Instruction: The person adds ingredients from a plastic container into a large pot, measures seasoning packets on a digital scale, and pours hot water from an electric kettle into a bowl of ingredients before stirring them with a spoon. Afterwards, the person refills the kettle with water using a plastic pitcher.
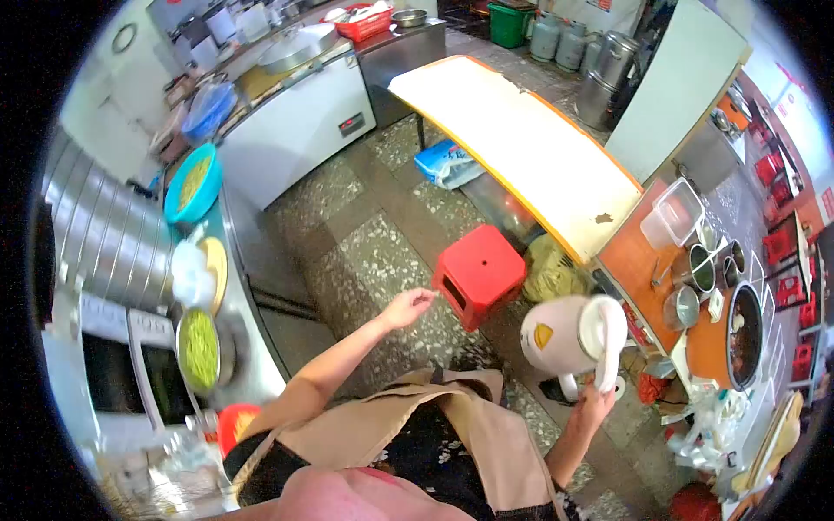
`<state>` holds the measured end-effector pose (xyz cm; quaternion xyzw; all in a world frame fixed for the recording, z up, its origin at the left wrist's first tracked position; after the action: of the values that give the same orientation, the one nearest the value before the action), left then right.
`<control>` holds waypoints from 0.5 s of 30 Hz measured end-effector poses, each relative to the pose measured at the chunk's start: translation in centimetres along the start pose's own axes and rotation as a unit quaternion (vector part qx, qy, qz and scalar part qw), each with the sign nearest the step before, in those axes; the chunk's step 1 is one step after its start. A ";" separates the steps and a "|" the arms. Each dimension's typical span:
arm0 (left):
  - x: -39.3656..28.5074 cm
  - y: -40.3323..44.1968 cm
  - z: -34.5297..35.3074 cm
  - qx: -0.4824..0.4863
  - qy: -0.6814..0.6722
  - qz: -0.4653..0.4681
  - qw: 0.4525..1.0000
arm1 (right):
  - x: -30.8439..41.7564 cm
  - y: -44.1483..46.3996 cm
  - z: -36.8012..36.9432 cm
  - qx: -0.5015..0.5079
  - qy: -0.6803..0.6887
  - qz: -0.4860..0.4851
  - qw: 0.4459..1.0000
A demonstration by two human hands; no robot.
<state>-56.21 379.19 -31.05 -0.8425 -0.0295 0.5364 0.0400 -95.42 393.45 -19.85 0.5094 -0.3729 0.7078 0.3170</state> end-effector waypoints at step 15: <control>13.4 25.3 -35.9 -0.262 0.030 -0.093 0.960 | -9.4 2.2 58.7 0.179 -0.076 0.059 0.979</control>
<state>-17.84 354.03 -30.54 -0.8326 -0.2461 0.4786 -0.1310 -66.18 341.68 -17.35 0.5871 -0.2929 0.7397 0.1494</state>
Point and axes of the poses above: each hand's wrist, its own y-axis towards the middle knuckle, its own z-axis out of the palm, x = y × z, the point moved 1 cm from there along y, towards the middle knuckle, and after that the axes turned 15 degrees about -x, right-handed, at the moved point
